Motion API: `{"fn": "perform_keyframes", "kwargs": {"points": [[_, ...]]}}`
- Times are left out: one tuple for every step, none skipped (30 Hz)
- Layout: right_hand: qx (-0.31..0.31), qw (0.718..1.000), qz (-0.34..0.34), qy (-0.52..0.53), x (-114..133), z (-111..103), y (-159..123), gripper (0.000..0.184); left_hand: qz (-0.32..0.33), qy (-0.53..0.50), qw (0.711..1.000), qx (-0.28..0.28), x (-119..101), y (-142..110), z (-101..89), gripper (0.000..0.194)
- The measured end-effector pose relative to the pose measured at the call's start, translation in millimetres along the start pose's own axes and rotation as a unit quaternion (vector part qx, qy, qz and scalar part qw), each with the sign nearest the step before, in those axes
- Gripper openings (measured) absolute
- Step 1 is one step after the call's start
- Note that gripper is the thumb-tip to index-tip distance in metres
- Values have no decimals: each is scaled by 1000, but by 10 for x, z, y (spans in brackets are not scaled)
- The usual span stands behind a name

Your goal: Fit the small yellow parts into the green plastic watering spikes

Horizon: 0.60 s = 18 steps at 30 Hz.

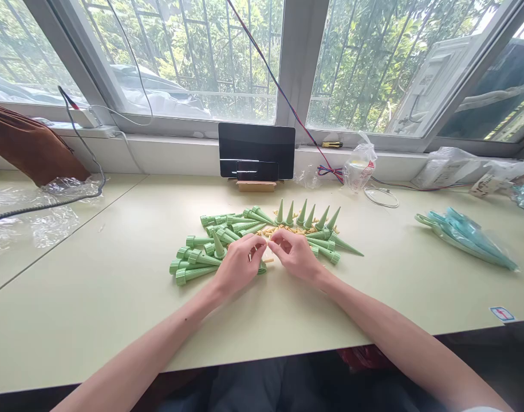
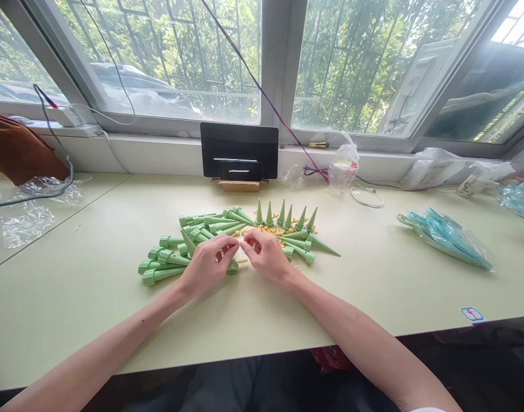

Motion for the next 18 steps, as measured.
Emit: {"fn": "perform_keyframes", "kwargs": {"points": [[-1, 1000, 0, 2, 3, -1, 0, 19, -1, 0, 1000, -1, -1, 1, -2, 15], [-3, 1000, -1, 4, 5, -2, 1, 18, -2, 0, 1000, -3, -2, 2, -5, 15], [-7, 1000, 0, 6, 6, -6, 2, 18, -4, 1, 1000, -4, -2, 3, -7, 15], [-12, 1000, 2, 8, 4, -11, 3, 17, -7, 2, 1000, -5, -1, 4, -11, 15], [-18, 1000, 4, 9, 1, -16, 4, 17, -10, 3, 1000, -7, 2, 5, -15, 15], [-24, 1000, 6, 9, -2, -22, 5, 17, -14, 5, 1000, -8, 6, 6, -19, 15], [-29, 1000, 9, 7, -5, -28, 6, 17, -19, 8, 1000, -10, 12, 6, -24, 16], [-33, 999, 10, 5, -6, -33, 7, 17, -25, 12, 1000, -12, 20, 7, -30, 16], [-38, 999, 11, 2, -6, -39, 8, 17, -32, 18, 999, -13, 30, 7, -35, 16], [-42, 999, 11, 0, -5, -44, 9, 17, -39, 24, 999, -12, 41, 6, -39, 17], [-46, 999, 12, -2, -4, -49, 9, 17, -46, 31, 998, -10, 52, 4, -41, 17], [-48, 999, 12, -4, -2, -52, 10, 17, -51, 37, 998, -6, 61, 2, -42, 17], [-49, 999, 11, -4, 0, -53, 10, 17, -54, 41, 998, -2, 69, -1, -41, 18], [-49, 999, 9, -4, 2, -52, 11, 18, -56, 45, 997, 2, 75, -4, -38, 18], [-47, 999, 7, -4, 3, -50, 11, 18, -58, 47, 997, 8, 82, -8, -34, 18], [-44, 999, 5, -4, 3, -45, 12, 18, -61, 49, 997, 14, 89, -11, -27, 18], [-40, 999, 3, -5, 2, -41, 12, 18, -65, 51, 996, 22, 97, -15, -19, 19], [-37, 999, 2, -5, 0, -35, 12, 18, -70, 53, 996, 32, 106, -19, -8, 19]]}}
Point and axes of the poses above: each hand's wrist, its own y-axis towards the middle knuckle, its own z-axis out of the palm, x = y × z, the point moved 5 cm from there along y, towards the middle knuckle, and after that the axes turned 10 degrees about z, right-handed, at the moved point
